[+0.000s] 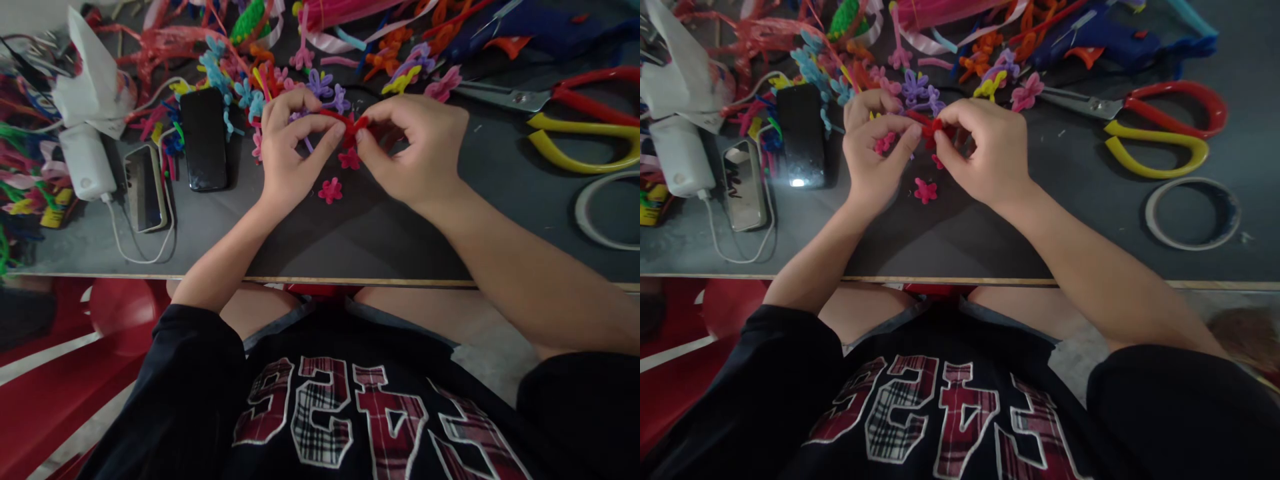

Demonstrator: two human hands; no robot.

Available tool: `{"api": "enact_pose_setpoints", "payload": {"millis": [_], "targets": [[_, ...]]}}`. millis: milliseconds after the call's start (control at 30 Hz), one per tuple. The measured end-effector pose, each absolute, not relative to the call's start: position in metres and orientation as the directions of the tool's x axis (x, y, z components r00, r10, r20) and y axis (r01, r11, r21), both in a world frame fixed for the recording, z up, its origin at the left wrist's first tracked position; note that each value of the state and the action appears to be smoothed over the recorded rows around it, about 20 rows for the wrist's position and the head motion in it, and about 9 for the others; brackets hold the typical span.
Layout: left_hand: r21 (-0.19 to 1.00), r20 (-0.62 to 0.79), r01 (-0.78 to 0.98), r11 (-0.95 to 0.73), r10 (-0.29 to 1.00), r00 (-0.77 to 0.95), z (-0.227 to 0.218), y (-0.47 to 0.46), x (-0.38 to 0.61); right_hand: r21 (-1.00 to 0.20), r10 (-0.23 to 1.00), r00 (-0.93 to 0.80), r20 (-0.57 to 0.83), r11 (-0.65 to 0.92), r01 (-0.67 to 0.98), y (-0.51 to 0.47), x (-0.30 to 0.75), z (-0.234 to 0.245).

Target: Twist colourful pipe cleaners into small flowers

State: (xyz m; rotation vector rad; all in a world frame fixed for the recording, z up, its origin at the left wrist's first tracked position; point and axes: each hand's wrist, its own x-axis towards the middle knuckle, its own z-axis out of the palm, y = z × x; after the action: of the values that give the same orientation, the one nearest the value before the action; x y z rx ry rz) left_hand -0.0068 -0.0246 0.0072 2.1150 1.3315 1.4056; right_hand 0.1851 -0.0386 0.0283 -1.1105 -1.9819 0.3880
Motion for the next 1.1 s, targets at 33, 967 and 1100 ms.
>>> {"api": "enact_pose_setpoints", "payload": {"millis": [33, 967, 1100], "targets": [[0.642, 0.575, 0.546, -0.539, 0.809, 0.122, 0.009, -0.026, -0.006, -0.599, 0.823, -0.29, 0.488, 0.558, 0.574, -0.039, 0.186, 0.029], [0.763, 0.457, 0.395, -0.512, 0.859, 0.23, 0.009, -0.022, -0.007, -0.758, 0.891, -0.239, 0.385, 0.453, 0.47, -0.038, 0.182, 0.025], [0.815, 0.4, 0.367, -0.448, 0.894, 0.204, 0.01, -0.024, -0.007, -0.73, 0.876, -0.239, 0.419, 0.482, 0.485, -0.041, 0.179, 0.031]]}}
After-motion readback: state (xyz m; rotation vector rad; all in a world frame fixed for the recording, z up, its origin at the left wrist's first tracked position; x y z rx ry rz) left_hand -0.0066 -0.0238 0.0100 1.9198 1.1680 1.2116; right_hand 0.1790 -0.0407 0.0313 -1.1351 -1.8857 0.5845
